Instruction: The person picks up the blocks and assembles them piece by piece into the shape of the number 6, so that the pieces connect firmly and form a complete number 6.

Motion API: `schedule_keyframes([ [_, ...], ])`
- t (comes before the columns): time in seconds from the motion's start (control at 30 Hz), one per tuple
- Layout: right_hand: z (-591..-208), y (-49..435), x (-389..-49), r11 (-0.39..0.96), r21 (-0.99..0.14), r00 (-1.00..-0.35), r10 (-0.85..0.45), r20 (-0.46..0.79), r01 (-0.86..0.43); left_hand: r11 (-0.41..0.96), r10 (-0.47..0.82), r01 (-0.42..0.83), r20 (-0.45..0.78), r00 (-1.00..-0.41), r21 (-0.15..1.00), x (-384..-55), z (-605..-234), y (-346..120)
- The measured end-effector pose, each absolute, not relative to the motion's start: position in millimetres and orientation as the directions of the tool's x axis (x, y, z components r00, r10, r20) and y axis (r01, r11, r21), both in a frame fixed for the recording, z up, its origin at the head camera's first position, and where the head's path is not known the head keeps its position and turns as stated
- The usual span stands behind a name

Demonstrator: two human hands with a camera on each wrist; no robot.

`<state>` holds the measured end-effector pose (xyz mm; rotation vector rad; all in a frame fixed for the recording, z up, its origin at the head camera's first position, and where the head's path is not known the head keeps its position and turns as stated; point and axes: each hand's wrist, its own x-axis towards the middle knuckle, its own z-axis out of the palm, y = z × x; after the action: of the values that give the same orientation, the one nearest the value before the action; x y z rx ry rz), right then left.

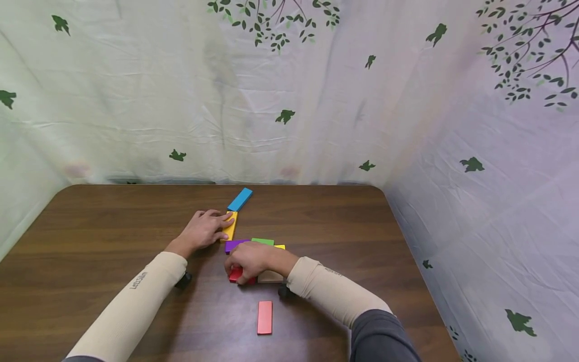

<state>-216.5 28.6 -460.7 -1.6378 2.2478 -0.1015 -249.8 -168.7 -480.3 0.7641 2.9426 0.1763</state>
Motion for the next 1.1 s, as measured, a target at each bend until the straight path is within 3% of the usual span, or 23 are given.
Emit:
schedule_keyframes([
  [1.1,-464.9,32.9,-215.3,0.34,-0.29,-0.285,-0.934,-0.215,-0.895,0.872,0.482,0.468,-0.085,-0.872,0.14,-248.7,-478.2,-166.7],
])
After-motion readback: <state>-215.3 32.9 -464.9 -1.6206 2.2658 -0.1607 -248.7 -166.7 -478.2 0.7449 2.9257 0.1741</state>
